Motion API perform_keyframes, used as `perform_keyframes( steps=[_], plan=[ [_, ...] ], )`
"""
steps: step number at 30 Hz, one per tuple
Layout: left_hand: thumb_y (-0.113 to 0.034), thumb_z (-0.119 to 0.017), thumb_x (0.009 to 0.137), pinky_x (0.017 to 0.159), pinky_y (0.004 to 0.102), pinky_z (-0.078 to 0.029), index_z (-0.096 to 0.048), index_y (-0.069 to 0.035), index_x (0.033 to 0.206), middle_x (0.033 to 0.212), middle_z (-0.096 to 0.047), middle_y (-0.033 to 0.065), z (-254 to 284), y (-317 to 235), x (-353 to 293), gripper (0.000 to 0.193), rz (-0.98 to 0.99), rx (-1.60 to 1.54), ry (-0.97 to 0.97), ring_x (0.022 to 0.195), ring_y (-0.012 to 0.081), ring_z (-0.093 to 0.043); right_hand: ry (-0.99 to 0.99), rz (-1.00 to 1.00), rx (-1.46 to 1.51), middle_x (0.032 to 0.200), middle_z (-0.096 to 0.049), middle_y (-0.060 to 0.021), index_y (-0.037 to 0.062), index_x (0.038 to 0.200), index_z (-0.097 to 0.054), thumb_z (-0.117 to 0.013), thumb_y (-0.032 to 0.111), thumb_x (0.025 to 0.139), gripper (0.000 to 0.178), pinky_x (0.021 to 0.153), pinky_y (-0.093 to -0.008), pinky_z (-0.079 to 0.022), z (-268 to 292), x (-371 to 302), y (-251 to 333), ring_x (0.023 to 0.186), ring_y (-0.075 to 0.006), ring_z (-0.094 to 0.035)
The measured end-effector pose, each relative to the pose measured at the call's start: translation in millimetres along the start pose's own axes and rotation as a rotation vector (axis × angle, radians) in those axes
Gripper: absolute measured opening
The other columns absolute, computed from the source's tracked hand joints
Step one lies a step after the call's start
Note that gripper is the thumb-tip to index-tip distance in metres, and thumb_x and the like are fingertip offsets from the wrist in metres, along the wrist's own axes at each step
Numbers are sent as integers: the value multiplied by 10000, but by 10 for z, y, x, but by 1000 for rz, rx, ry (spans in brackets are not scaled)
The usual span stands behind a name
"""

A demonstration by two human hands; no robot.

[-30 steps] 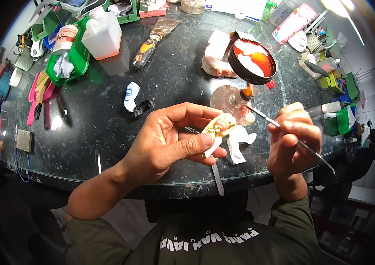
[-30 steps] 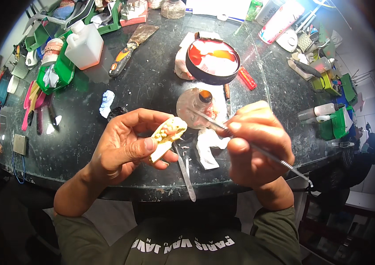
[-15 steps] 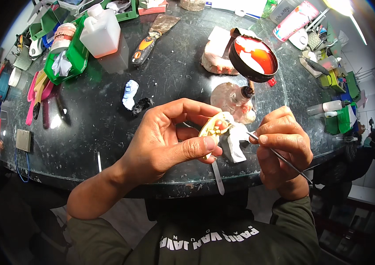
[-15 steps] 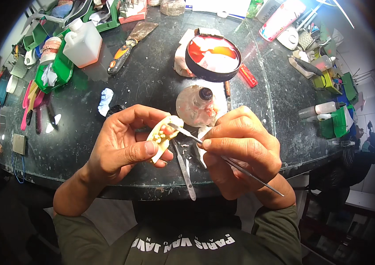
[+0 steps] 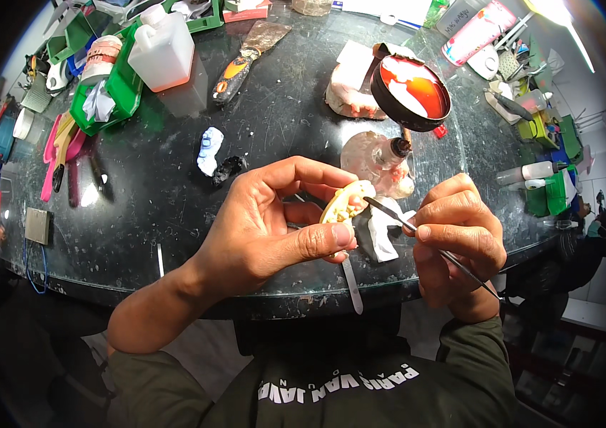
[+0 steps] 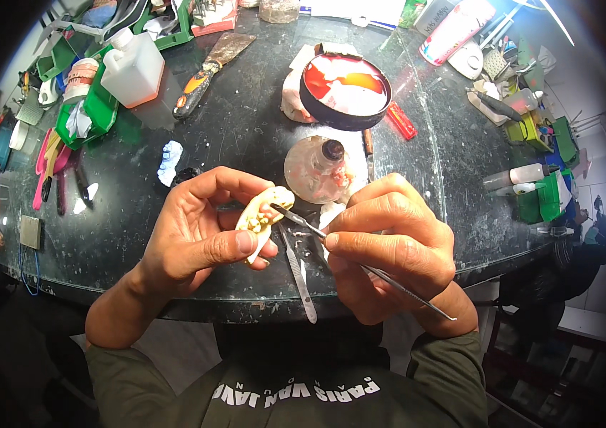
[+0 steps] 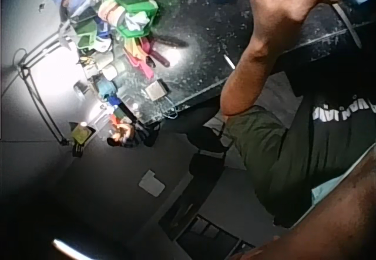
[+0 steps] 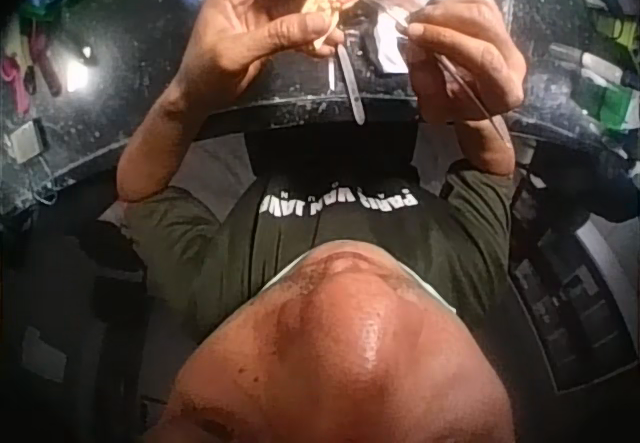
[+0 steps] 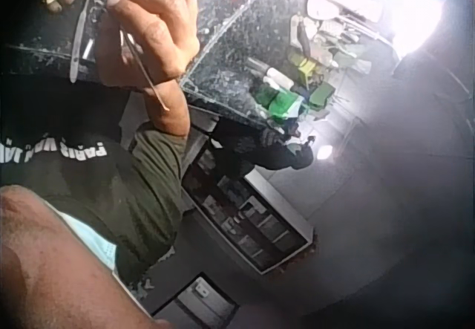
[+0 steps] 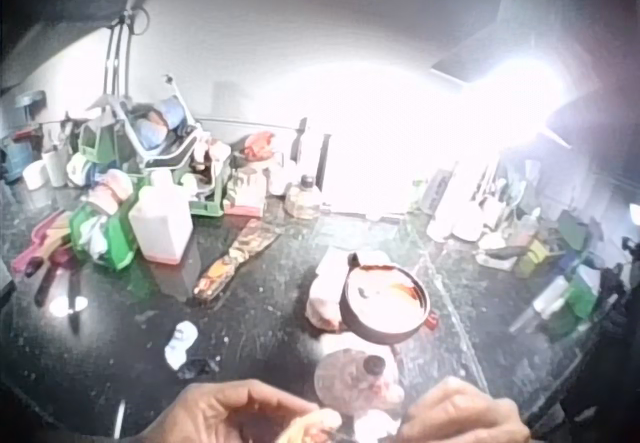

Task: The person holds a dental model and sculpts wax onto it using a metal dental tool.

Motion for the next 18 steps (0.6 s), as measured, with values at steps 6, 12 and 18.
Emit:
perform_keyframes(
  steps=[6, 12, 18],
  plan=[
    [-43, -740, 859, 755, 334, -629, -508, 47, 1305, 1167, -603, 145, 1, -3, 5, 511, 0, 0, 1, 933, 229, -710, 12, 1, -14, 848, -671, -101, 40, 959, -695, -715, -75, 719, 267, 632, -343, -518, -2, 3, -7, 701, -240, -627],
    [-48, -741, 856, 756, 334, -629, -508, 45, 1305, 1167, -603, 142, -3, -6, 10, 514, 0, 10, 8, 934, 231, -711, 10, 8, -13, 846, -669, -102, 39, 959, -695, -711, -75, 720, 265, 626, -343, -519, -7, 18, -7, 698, -239, -628],
    [-46, -739, 849, 758, 333, -628, -510, 43, 1304, 1165, -602, 139, -4, -12, 9, 517, 7, 19, 5, 934, 229, -711, 1, 9, -28, 830, -665, -102, 34, 958, -693, -701, -78, 724, 260, 622, -338, -513, -2, 7, -3, 692, -236, -626]
  ],
)
Point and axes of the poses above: each hand's wrist, its own x-axis towards the middle knuckle, its own z-axis out of the back of the hand, y = z × x, the point moved 1 cm from there along x, towards the middle knuckle
